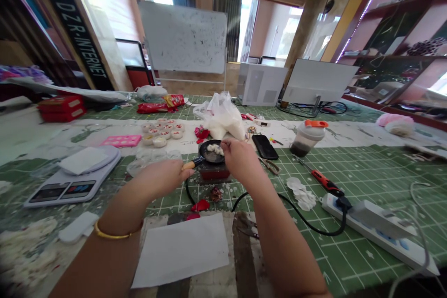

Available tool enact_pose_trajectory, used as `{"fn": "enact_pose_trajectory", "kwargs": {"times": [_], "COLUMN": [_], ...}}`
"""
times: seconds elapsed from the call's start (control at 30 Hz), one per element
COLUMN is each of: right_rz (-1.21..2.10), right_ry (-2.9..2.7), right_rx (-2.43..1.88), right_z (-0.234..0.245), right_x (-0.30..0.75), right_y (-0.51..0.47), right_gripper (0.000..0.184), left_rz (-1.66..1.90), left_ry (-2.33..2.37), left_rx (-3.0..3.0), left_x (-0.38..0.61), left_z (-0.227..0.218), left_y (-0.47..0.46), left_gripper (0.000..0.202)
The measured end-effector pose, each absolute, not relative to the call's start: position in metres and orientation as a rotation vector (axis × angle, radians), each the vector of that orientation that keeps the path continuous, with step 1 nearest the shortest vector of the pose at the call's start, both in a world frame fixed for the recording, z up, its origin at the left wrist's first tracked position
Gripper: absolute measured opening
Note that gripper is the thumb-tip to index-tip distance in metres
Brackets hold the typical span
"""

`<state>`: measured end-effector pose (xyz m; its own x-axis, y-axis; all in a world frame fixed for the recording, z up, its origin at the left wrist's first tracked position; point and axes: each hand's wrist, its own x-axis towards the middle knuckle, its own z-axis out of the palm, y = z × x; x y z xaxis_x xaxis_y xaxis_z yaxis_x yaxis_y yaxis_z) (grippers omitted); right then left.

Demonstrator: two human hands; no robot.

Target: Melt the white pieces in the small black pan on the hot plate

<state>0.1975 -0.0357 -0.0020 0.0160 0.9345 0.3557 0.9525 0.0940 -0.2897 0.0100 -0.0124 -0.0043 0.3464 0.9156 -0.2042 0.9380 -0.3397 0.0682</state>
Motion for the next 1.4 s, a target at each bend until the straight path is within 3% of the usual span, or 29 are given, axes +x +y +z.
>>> {"fn": "enact_pose_trajectory", "kwargs": {"times": [0.43,0.63,1.0,1.4], "right_rz": [0.060,-0.132,0.114,0.012], "right_ry": [-2.007,-1.835,-1.962,-1.908], "right_rx": [-1.713,-1.873,-1.740,-1.832], "right_z": [0.006,0.009,0.006,0.010], "right_x": [0.192,0.200,0.199,0.200], "right_y": [-0.051,-0.051,-0.052,-0.054], "right_gripper": [0.029,0.033,0.030,0.030], "left_rz": [-0.214,-0.225,-0.229,-0.240], "left_ry": [1.707,1.657,1.613,1.658], "left_rx": [2.433,2.453,2.496,2.452], "left_x": [0.010,0.010,0.010,0.010], "left_z": [-0.003,-0.004,-0.004,-0.005], "left_y": [-0.013,-0.012,-0.012,-0.012], "left_gripper": [0.046,0.044,0.044,0.045]}}
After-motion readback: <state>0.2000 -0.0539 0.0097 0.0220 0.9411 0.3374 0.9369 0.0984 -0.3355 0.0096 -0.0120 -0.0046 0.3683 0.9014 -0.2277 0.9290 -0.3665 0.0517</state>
